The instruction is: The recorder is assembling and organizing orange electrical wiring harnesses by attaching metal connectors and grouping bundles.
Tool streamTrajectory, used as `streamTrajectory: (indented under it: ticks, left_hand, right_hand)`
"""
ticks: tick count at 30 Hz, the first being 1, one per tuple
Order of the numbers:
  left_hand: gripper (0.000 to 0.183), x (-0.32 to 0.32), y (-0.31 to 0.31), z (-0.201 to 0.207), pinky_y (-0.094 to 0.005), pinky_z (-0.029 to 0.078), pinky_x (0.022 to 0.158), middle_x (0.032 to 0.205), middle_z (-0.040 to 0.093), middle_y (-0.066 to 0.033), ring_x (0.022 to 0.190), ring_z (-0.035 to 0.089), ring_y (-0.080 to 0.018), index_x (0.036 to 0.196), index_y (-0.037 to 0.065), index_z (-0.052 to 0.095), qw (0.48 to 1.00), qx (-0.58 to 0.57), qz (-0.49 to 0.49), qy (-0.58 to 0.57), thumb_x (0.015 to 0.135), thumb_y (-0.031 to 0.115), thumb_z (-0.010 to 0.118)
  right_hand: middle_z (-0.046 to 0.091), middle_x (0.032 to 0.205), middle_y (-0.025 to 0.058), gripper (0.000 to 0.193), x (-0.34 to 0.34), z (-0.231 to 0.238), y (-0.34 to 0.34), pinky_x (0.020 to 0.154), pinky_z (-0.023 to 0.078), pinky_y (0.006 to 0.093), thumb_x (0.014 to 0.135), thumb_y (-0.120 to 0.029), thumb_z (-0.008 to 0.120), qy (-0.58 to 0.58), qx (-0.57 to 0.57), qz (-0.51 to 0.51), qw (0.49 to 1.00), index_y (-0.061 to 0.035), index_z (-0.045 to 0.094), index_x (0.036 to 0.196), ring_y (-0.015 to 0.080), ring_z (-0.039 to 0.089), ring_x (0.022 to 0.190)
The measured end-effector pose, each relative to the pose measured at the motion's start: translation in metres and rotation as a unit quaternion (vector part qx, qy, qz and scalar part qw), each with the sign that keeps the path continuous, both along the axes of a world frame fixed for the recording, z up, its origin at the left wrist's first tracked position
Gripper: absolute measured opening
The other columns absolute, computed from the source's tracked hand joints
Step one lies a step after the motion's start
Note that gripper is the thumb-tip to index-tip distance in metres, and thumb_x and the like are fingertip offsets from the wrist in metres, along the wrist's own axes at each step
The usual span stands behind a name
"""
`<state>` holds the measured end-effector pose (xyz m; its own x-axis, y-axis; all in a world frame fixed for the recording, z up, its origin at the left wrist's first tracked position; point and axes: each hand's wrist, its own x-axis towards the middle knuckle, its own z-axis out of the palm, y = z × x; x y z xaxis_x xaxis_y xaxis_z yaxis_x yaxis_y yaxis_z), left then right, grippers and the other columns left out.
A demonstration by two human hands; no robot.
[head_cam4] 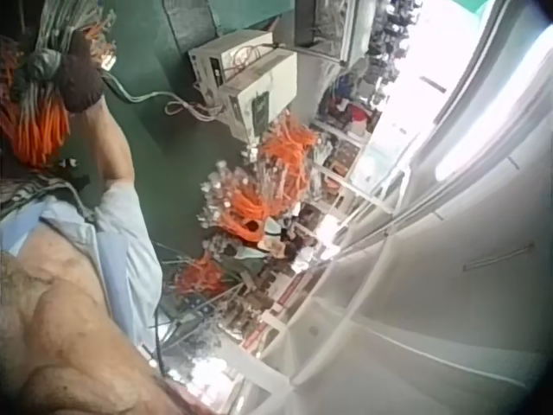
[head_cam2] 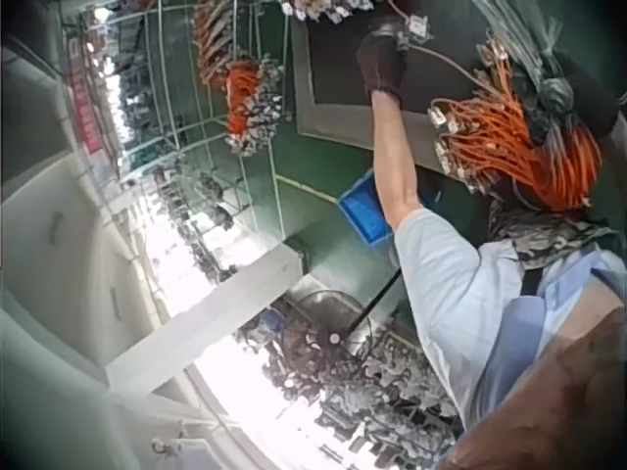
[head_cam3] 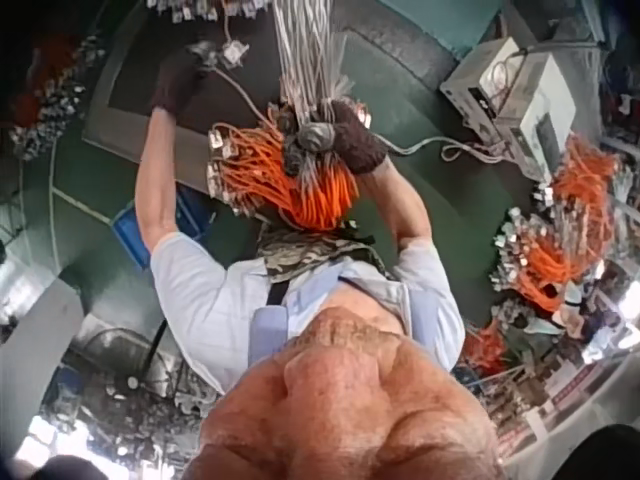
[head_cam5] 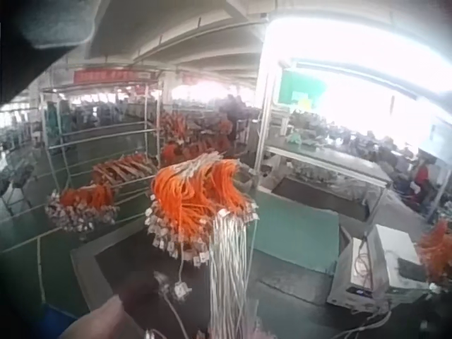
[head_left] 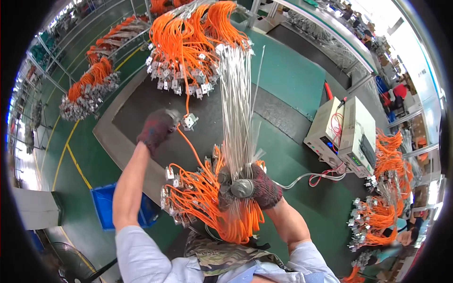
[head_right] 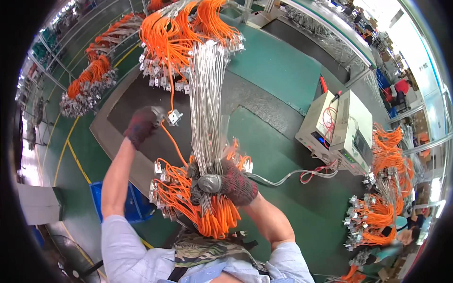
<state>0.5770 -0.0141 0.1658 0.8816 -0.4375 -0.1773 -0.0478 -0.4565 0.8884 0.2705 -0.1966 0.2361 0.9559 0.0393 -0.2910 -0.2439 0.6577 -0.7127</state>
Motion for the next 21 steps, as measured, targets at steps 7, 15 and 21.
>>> streamTrajectory:
  ticks: [7,15,21]
  left_hand:
    - [0.036,-0.028,-0.035,0.033,-0.0497,0.057,0.09,0.107,0.076,-0.0233,0.1,0.073,-0.0431,0.112,0.009,0.077,0.938,0.232,-0.053,-0.25,0.101,0.039,0.061]
    - [0.038,-0.029,-0.013,0.055,-0.0528,0.059,0.085,0.107,0.077,-0.0181,0.098,0.074,-0.0412,0.115,0.008,0.077,0.837,0.259,-0.068,-0.477,0.094,0.039,0.071]
    - [0.037,-0.113,-0.086,0.183,-0.0479,0.055,0.095,0.11,0.074,-0.0148,0.105,0.07,-0.0372,0.104,0.008,0.077,0.748,-0.01,-0.086,-0.658,0.088,0.041,0.077]
  right_hand:
    - [0.074,0.121,0.0104,0.063,-0.009,-0.003,0.003,0.095,0.06,0.0359,0.09,-0.016,0.083,-0.029,-0.083,0.005,0.996,0.0032,0.059,0.146,0.0195,0.073,0.108]
    - [0.076,0.106,0.0092,0.058,-0.007,0.007,0.0,0.086,0.062,0.0337,0.09,-0.025,0.086,-0.011,-0.041,0.038,0.998,0.0027,0.066,0.138,0.0173,0.075,0.092]
    - [0.076,0.107,0.0087,0.06,-0.002,-0.004,0.004,0.087,0.062,0.0338,0.094,-0.035,0.083,-0.067,-0.073,0.024,0.995,0.002,0.066,0.138,0.0165,0.074,0.094]
